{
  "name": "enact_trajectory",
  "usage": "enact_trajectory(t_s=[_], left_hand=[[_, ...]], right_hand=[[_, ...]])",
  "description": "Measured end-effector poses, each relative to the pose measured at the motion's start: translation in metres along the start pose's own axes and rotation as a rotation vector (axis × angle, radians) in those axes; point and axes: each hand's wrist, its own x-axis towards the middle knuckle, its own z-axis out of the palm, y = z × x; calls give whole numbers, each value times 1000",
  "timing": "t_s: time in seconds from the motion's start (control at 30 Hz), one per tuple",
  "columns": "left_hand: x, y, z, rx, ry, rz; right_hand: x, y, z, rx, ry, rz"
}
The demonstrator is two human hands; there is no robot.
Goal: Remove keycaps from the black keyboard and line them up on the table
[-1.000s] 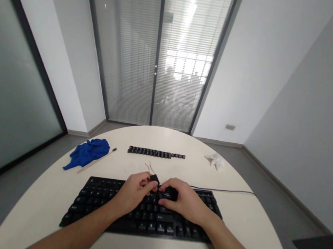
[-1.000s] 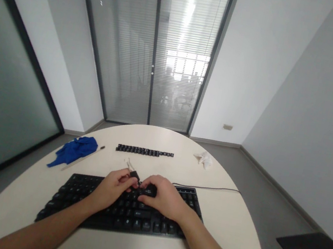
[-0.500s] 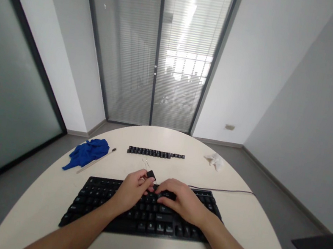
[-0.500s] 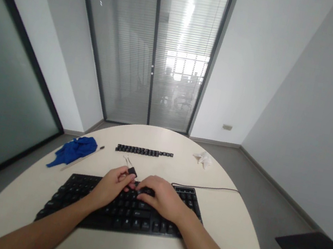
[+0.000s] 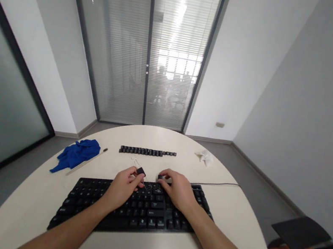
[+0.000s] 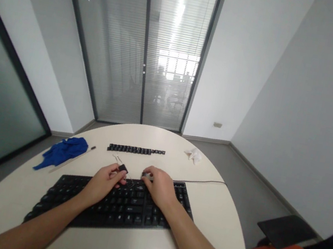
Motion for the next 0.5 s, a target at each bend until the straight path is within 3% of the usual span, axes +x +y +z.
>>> enact_trajectory(t_s=[0.23, 0.5], left_hand=[[0, -1, 1, 3, -7, 16], [1, -4, 0, 3, -15, 16]], right_hand=[[4, -3, 3, -213, -16, 139], [28, -6, 4, -390, -83, 181]])
